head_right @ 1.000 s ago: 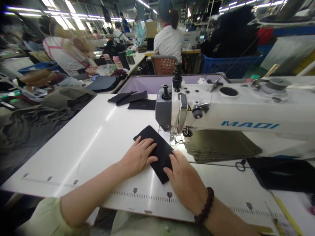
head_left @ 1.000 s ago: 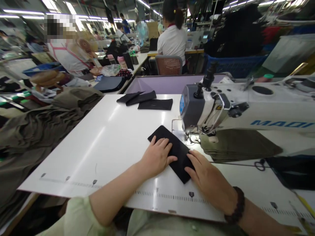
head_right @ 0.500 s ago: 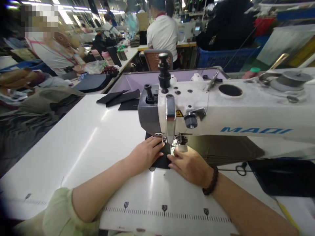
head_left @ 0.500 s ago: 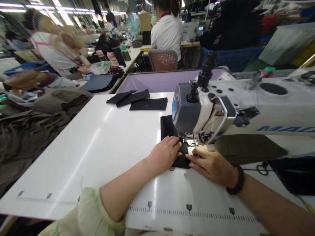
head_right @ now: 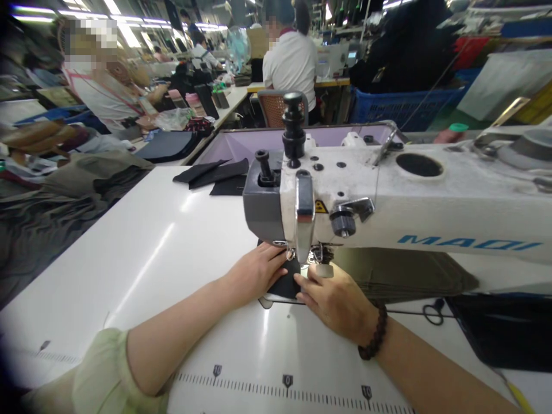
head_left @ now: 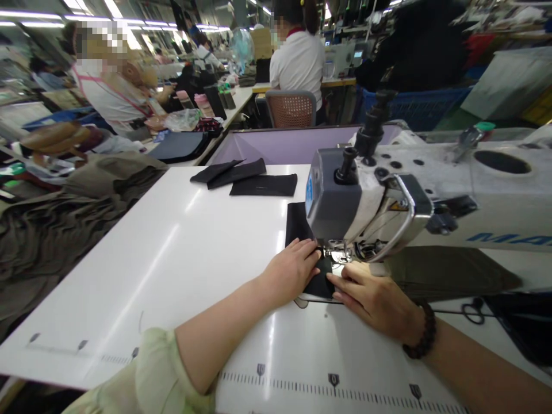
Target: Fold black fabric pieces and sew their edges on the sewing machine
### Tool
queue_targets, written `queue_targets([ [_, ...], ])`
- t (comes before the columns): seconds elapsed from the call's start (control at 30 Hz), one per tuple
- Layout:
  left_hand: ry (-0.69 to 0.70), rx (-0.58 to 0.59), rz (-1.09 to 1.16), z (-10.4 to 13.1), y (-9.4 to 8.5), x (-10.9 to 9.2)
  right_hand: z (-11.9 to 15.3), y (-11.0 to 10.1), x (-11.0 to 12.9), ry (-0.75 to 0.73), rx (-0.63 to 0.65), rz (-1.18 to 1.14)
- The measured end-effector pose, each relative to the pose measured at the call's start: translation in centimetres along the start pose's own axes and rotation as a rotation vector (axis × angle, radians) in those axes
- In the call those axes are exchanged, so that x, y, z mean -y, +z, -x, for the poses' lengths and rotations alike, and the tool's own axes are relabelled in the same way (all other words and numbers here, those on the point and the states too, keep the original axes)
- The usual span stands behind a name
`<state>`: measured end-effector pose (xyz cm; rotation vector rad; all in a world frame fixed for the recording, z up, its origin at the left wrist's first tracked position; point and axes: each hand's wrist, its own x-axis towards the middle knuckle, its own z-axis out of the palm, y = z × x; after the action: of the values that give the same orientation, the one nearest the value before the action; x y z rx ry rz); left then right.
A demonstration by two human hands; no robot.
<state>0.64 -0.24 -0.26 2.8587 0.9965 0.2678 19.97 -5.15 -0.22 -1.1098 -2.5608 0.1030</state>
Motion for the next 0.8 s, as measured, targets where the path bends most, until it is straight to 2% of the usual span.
queue_targets([
  [0.37, -0.009, 0.003, 0.043, -0.1, 0.1, 0.0, 0.0, 0.3, 0.1, 0.044, 0.019, -0.018],
  [0.53, -0.011, -0.040, 0.003, 0.0, 0.1, 0.1, 0.0, 0.4, 0.0, 0.069, -0.006, 0.011],
  [0.7, 0.206, 0.033, 0.036, 0.8, -0.7, -0.4, 0.1, 0.0, 0.2, -0.101, -0.006, -0.027],
  [0.8, 0.243, 0.061, 0.056, 1.1, -1.1, -0.6, 0.2, -0.1, 0.2, -0.124, -0.012, -0.020],
])
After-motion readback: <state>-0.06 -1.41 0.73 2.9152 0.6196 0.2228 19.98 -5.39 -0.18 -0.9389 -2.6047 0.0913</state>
